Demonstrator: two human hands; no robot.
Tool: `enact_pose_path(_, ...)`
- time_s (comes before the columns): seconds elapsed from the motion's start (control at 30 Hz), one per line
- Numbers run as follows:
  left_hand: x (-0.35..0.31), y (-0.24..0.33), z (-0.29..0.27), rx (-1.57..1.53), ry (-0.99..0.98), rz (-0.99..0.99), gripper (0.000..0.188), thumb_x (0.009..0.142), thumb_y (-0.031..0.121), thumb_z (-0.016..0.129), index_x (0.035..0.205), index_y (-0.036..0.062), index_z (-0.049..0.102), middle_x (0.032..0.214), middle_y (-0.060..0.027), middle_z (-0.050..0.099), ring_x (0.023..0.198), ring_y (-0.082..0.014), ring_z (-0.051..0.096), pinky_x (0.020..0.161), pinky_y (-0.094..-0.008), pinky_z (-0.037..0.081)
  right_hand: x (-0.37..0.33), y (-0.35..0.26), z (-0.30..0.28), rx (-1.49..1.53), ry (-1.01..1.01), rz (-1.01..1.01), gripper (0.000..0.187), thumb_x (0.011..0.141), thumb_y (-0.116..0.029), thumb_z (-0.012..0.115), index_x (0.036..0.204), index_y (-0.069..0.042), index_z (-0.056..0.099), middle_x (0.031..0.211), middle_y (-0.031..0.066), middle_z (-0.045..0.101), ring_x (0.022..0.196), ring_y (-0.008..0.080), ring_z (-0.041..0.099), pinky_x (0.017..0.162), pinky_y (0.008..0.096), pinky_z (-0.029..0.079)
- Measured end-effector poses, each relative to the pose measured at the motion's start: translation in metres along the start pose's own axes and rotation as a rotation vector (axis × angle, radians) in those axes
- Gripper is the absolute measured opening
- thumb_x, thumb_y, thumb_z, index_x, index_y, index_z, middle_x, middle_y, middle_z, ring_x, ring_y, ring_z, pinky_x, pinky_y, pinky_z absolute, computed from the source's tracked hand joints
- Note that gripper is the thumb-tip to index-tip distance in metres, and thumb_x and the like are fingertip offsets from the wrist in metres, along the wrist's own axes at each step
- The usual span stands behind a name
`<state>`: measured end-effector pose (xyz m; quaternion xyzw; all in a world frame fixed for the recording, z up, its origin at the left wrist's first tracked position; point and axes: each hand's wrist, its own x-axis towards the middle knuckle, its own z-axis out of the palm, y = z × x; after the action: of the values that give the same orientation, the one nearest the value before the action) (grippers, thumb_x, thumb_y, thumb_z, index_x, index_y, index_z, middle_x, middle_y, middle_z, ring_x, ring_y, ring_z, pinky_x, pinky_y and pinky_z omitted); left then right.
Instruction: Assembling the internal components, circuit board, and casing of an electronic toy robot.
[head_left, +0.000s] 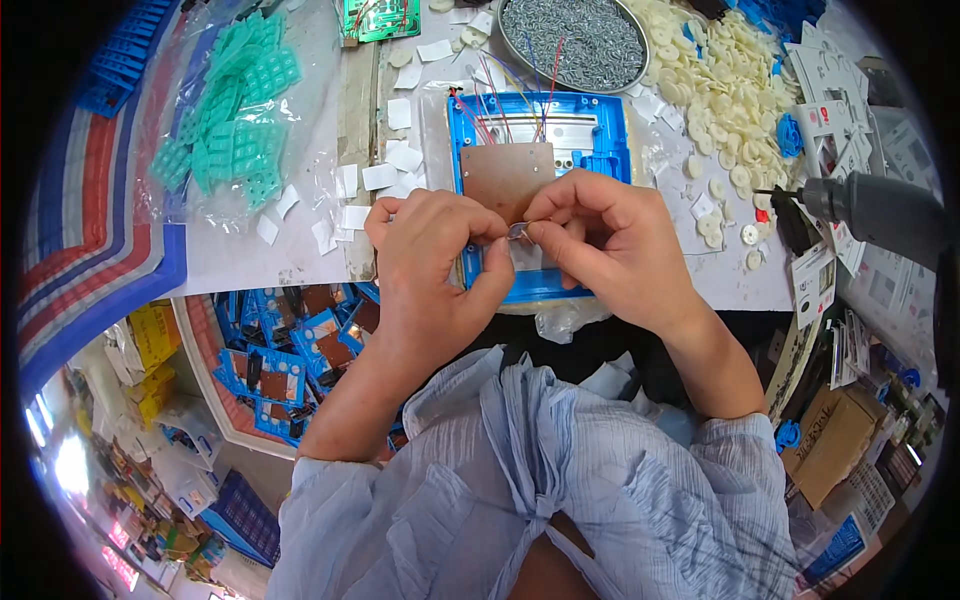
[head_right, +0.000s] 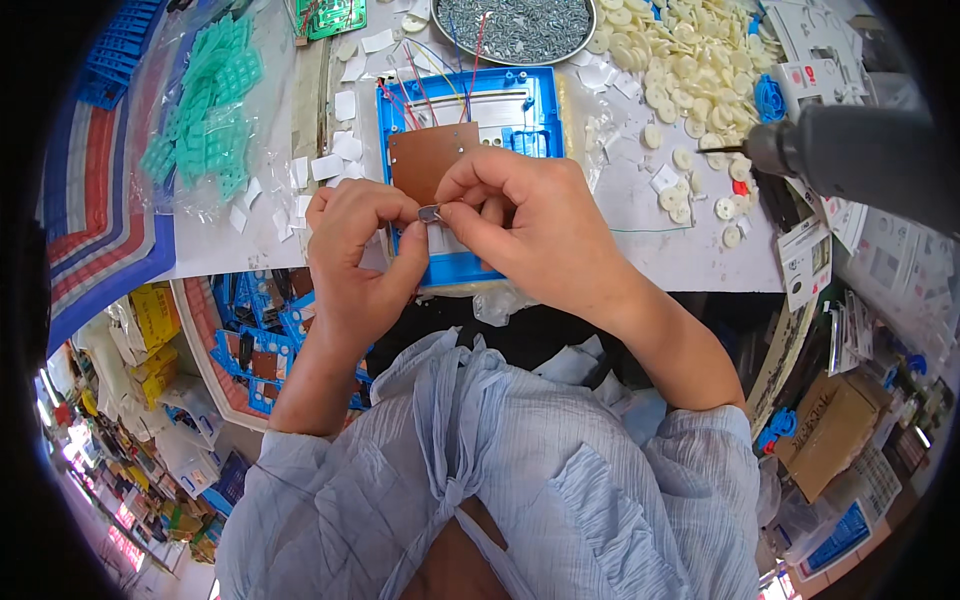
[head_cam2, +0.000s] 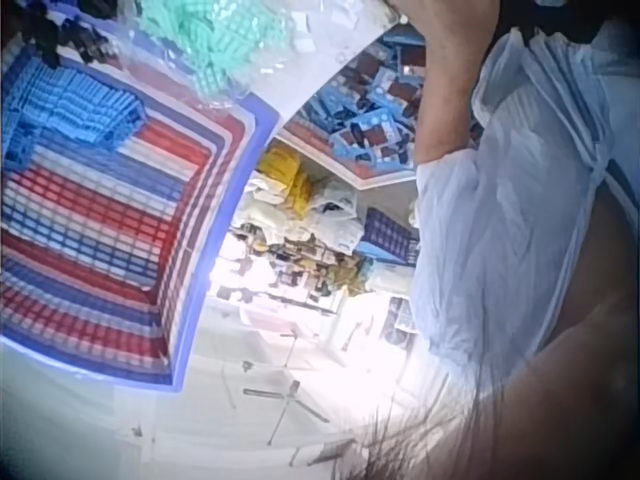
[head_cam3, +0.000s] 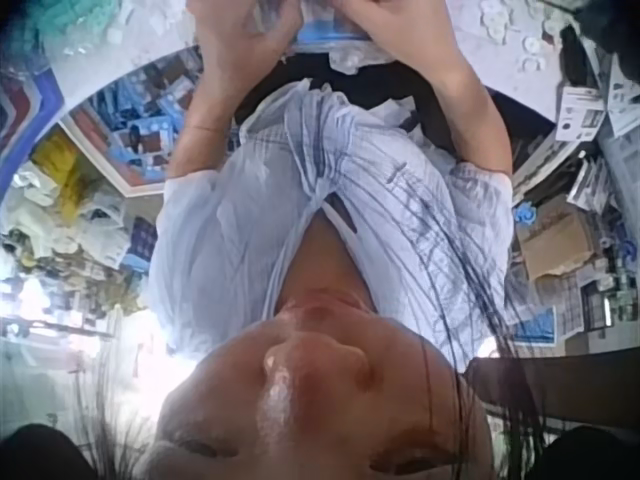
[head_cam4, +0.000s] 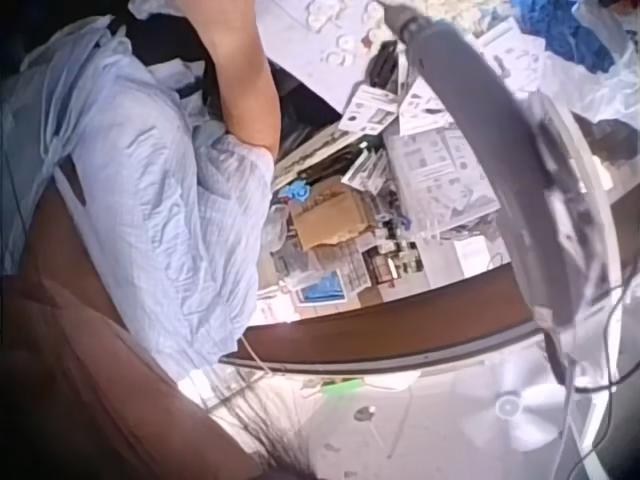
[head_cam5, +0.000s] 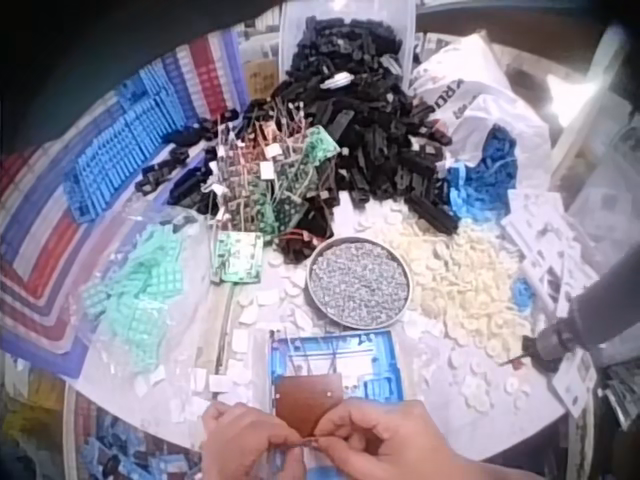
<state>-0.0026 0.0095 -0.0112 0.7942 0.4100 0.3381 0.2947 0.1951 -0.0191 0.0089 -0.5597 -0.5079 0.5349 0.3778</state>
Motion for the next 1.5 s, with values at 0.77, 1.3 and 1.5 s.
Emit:
enact_pose_path(0.77,0.009,0.008,-0.012,-0.225,-0.219,-0.141,0.013,0.084,0.0,0.07,0.096,0.0033,0.067,0.084,-0.0104,0.064,0.071,-0.0253,0.064,0.061,-0.0326,0.049,-0.015,0.007,0.0,-0.576,0.117,-0.545,0.02,0.079,-0.006,0.075,0.096,-0.005,0.065,0.084,0.0088,0.069,0.073,0.0253,0.069,0.062,0.0348,0.055)
enact_pose_path(1.3,0.026,0.011,-0.025,-0.445,-0.506,-0.558,0.014,0.096,0.005,0.059,0.106,-0.0013,0.066,0.081,-0.0029,0.066,0.061,-0.0089,0.063,0.055,-0.0223,0.049,-0.014,0.015,0.002,-0.672,0.011,-0.798,0.022,0.073,-0.007,0.074,0.094,-0.005,0.068,0.099,0.0108,0.071,0.082,0.0241,0.071,0.066,0.0333,0.058)
enact_pose_path(1.5,0.056,-0.002,-0.037,-0.714,-0.75,-0.781,0.024,0.097,0.016,0.064,0.11,-0.0047,0.064,0.081,-0.0059,0.069,0.073,-0.0131,0.072,0.065,-0.0233,0.059,-0.009,0.017,0.0,-0.785,-0.009,-0.909,0.02,0.074,-0.012,0.071,0.093,-0.005,0.07,0.103,0.0107,0.07,0.084,0.0231,0.069,0.065,0.0307,0.057)
